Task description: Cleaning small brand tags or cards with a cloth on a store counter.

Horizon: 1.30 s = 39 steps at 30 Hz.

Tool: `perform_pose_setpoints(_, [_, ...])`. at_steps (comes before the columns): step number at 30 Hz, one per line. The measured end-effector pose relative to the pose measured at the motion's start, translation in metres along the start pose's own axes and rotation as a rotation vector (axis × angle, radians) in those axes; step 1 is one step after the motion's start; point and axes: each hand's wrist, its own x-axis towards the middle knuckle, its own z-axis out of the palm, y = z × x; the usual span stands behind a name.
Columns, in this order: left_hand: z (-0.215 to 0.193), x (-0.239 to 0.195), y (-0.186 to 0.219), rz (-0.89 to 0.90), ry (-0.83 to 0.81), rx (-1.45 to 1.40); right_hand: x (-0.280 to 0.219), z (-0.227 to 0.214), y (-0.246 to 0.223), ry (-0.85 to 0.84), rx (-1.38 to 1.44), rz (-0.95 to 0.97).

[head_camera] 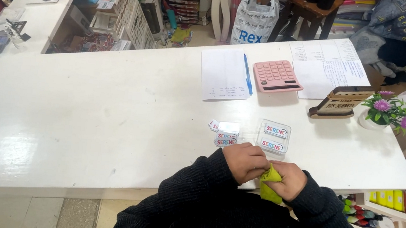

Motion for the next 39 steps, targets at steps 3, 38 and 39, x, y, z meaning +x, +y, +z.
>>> perform_pose_setpoints(3, [-0.004, 0.009, -0.001, -0.074, 0.027, -0.042, -0.004, -0.009, -0.004, 0.059, 0.013, 0.045])
perform_pose_setpoints(38, [0.044, 0.098, -0.042, -0.642, -0.545, 0.293, -0.027, -0.016, 0.052, 0.02, -0.125, 0.253])
perform_pose_setpoints(39, [0.048, 0.097, -0.046, -0.595, -0.551, 0.357, -0.026, -0.014, 0.053, 0.026, -0.121, 0.245])
